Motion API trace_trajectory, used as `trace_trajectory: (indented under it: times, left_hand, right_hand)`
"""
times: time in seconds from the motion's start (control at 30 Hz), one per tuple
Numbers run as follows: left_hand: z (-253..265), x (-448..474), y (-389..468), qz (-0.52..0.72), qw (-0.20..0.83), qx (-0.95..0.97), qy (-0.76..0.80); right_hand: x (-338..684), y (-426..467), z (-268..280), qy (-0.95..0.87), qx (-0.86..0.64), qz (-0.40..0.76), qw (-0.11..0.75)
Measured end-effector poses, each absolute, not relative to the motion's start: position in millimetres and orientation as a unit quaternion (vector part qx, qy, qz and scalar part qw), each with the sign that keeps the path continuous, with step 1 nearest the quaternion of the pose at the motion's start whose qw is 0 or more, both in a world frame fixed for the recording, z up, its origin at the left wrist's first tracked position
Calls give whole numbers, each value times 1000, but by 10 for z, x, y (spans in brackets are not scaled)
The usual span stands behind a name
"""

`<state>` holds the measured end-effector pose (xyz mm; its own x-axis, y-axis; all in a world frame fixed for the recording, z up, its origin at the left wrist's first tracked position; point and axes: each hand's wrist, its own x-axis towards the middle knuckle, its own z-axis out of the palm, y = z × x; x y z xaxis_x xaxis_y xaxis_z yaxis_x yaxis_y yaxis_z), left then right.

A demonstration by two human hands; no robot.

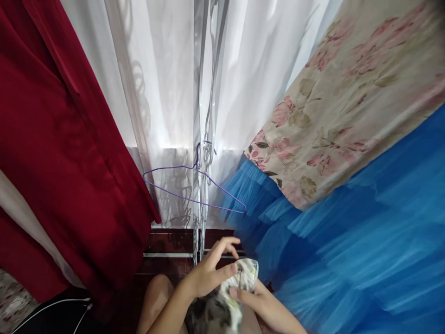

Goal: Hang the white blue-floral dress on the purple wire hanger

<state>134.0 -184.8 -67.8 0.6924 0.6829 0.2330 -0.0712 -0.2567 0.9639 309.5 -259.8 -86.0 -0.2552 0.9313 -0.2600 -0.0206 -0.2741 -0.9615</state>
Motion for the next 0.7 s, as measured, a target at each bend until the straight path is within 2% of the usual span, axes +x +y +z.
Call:
trace_trajectory:
  times: [0.07, 0.13, 0.23, 0.3, 0.4, 0.5, 0.63, 0.7]
  left_hand:
    - [-887, 1265, -1911, 226, 636, 711, 200]
    - [-1090, 1189, -1998, 166, 644, 705, 247]
    - [-1243, 1072, -2042, 210, 543, 723, 371]
    - [-1214, 981, -1984, 259, 458, 732, 433]
    - [-1061, 829, -1873, 331, 371, 729, 471]
    - [-881, 680, -1857, 380, 362, 717, 459]
    - [-657, 432, -1869, 410, 423, 694, 413]
    - [-575, 231, -1788, 414, 399, 705, 414]
  right_hand:
    - [3281, -2552, -748, -480, -499, 624, 362]
    - [3525, -2451, -601, -507, -530, 576, 361]
    - [3911, -2174, -314, -568, -563, 469, 375]
    - [4122, -1904, -116, -611, -530, 446, 384]
    - [4268, -1407, 116, -570, -508, 418, 492]
    - [4120, -909, 235, -527, -490, 435, 542]
    - [3620, -517, 269, -536, -439, 543, 474]
    - [3419, -478, 266, -549, -407, 576, 448]
